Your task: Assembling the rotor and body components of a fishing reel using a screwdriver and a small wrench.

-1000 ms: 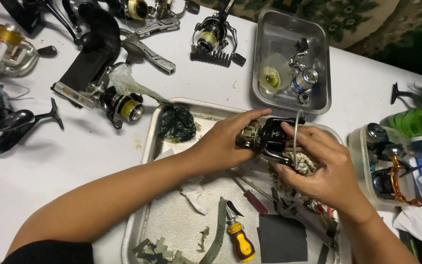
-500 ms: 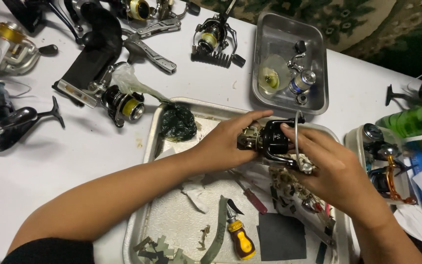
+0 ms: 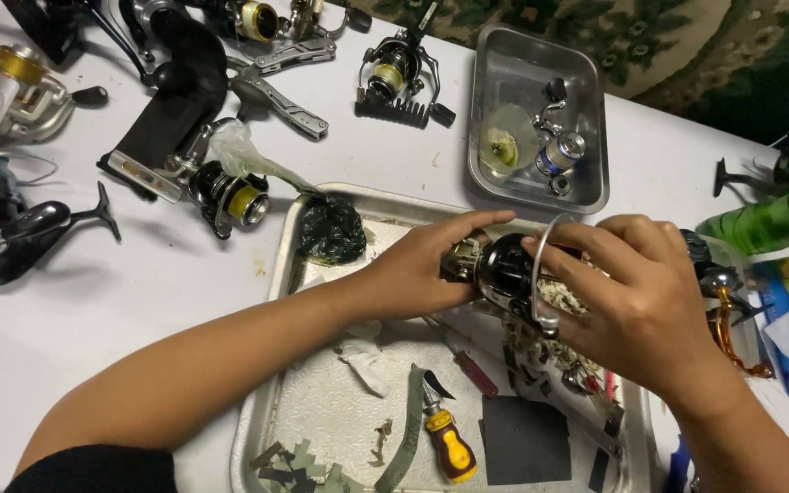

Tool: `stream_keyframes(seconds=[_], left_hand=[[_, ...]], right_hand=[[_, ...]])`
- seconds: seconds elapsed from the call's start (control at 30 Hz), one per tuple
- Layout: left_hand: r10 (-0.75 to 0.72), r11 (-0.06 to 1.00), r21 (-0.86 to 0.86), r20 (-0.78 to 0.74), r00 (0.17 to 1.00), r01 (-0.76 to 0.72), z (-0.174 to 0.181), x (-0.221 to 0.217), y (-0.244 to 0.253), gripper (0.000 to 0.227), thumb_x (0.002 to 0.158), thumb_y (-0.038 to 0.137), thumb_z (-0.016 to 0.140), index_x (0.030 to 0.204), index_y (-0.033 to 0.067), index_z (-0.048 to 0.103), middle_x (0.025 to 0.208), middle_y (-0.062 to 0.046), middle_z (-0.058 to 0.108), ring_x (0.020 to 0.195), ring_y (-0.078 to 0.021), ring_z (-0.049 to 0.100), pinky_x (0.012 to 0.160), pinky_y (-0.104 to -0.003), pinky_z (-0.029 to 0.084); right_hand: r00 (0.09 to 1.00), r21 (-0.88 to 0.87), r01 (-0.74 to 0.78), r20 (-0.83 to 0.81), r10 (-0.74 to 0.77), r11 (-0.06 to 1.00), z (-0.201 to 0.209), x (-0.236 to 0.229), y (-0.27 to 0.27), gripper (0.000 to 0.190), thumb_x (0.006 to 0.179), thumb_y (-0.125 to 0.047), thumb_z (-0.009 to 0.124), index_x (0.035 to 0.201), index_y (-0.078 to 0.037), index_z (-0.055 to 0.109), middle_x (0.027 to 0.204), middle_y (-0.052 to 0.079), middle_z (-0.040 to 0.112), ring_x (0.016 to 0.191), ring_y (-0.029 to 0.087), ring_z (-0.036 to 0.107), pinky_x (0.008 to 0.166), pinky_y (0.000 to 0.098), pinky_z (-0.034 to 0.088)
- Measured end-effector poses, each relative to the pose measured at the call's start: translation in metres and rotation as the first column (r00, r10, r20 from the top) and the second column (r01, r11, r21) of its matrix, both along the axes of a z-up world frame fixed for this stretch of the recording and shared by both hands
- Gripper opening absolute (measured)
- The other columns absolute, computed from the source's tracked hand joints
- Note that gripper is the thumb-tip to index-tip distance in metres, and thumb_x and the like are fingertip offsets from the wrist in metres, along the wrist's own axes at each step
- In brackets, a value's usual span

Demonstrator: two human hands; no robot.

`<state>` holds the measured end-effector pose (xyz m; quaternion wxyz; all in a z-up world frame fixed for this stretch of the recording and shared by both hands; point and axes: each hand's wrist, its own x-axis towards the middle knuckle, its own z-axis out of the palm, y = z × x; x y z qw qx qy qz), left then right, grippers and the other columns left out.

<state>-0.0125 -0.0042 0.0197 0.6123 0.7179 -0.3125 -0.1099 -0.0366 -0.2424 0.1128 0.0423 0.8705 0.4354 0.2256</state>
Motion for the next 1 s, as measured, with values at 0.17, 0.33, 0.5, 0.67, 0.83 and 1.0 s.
stream_keyframes(seconds=[0.17,0.33,0.5,0.67,0.83,1.0], left_hand=[[-0.024,0.996,-0.088,-0.186,0.982,0.008,0.016,-0.001,0.004,0.074,0.082,0.01,0.074,0.148,0.024,0.044,0.146,-0.013,0.06,0.118,-0.0242,0.064,0.093,-0.034,0.053],[-0.095,0.973,-0.228,-0.278,0.956,0.03,0.017,0.0,0.007,0.077,0.078,0.001,0.075,0.147,0.0193,0.047,0.14,-0.011,0.063,0.127,-0.0237,0.062,0.106,-0.035,0.051],[-0.102,0.946,-0.324,-0.303,0.948,-0.002,0.004,0.005,0.007,0.08,0.071,0.001,0.084,0.143,0.0143,0.05,0.141,-0.009,0.061,0.126,-0.0202,0.061,0.105,-0.031,0.052],[-0.126,0.936,-0.35,-0.275,0.953,0.023,-0.005,0.009,0.01,0.074,0.073,-0.006,0.077,0.14,0.0136,0.053,0.135,-0.01,0.063,0.121,-0.02,0.063,0.099,-0.029,0.052],[-0.147,0.942,-0.33,-0.241,0.959,0.061,-0.005,0.01,0.013,0.073,0.072,-0.007,0.077,0.138,0.013,0.053,0.129,-0.01,0.064,0.125,-0.0218,0.062,0.107,-0.033,0.052],[-0.149,0.947,-0.313,-0.229,0.962,0.073,-0.006,0.012,0.014,0.068,0.076,0.004,0.083,0.136,0.0135,0.054,0.134,-0.01,0.063,0.127,-0.0208,0.061,0.109,-0.033,0.049]], right_hand=[[0.998,0.107,-0.012,-0.053,0.018,0.994,0.006,0.001,0.014,0.04,0.087,-0.042,0.077,0.111,-0.011,0.074,0.109,0.003,0.075,0.102,0.031,0.062,0.091,0.0439,0.032],[0.998,0.16,-0.055,0.01,0.054,0.986,0.012,0.001,0.029,0.039,0.084,-0.04,0.083,0.108,-0.01,0.076,0.102,0.004,0.077,0.097,0.034,0.064,0.091,0.0456,0.028],[0.985,0.067,-0.041,0.171,0.029,0.997,0.018,-0.005,0.041,0.041,0.09,-0.05,0.076,0.107,-0.012,0.078,0.096,0.001,0.077,0.092,0.029,0.062,0.093,0.046,0.034],[0.986,0.124,-0.065,0.161,0.045,0.99,0.018,-0.004,0.045,0.042,0.087,-0.048,0.083,0.106,-0.011,0.077,0.092,0.001,0.075,0.089,0.029,0.061,0.089,0.0439,0.036],[0.997,0.203,-0.067,0.058,0.056,0.977,0.017,-0.004,0.047,0.043,0.085,-0.046,0.084,0.107,-0.01,0.076,0.09,0.0,0.072,0.086,0.029,0.059,0.087,0.0476,0.034],[0.996,0.213,-0.031,0.085,0.013,0.977,0.015,-0.006,0.049,0.045,0.082,-0.049,0.088,0.101,-0.009,0.078,0.089,0.001,0.074,0.081,0.026,0.057,0.088,0.0433,0.033]])
